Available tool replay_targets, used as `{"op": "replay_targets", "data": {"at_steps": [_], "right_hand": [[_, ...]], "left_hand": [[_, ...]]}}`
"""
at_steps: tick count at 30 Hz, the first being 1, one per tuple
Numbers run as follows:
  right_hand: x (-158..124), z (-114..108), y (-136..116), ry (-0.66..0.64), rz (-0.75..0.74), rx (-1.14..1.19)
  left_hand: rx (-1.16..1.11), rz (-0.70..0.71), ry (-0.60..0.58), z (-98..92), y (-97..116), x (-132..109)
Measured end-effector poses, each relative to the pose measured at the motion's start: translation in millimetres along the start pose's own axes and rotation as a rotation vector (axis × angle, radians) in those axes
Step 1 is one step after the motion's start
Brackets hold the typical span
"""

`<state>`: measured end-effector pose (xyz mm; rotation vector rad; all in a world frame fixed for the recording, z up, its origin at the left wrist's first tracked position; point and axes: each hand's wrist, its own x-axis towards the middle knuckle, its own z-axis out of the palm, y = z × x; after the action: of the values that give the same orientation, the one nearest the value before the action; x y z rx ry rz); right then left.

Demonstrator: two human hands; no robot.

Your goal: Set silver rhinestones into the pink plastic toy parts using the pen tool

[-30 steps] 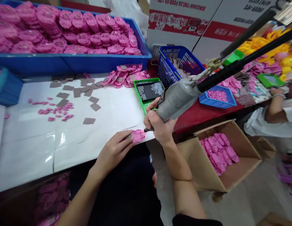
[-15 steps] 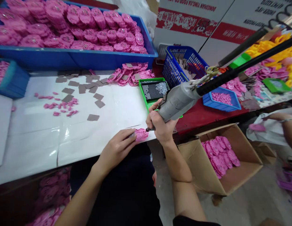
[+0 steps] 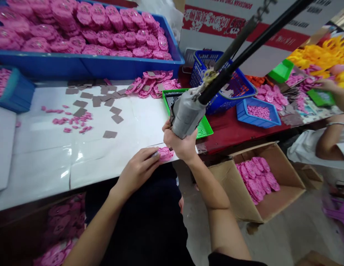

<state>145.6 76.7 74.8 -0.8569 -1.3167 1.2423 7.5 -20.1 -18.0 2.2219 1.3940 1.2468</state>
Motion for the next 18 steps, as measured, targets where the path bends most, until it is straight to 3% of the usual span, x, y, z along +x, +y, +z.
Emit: {"op": "replay_targets", "data": {"at_steps": [3,8,13,18], "right_hand": [[8.2,-11.9,-13.4,-0.040,-0.048,0.103],[42.0,-28.4,-30.9,0.185,-0.334,0.138],[84.2,-32.1,-2.0,0.265,-0.334,-0.017],[95.9,-34.3,17.9,0.238,-0.270,-0.034]], "left_hand": [[-0.002,-0.007,-0.022,-0.2,0.5,1.0],[-0.017,-0.001,-0.040,-1.3,-0.7,1.6],[-0.036,0.007,-0.019,-0.7,-0.7,0.3],[-0.047,0.010,-0.025,1.2,-0.8,-1.4]]}}
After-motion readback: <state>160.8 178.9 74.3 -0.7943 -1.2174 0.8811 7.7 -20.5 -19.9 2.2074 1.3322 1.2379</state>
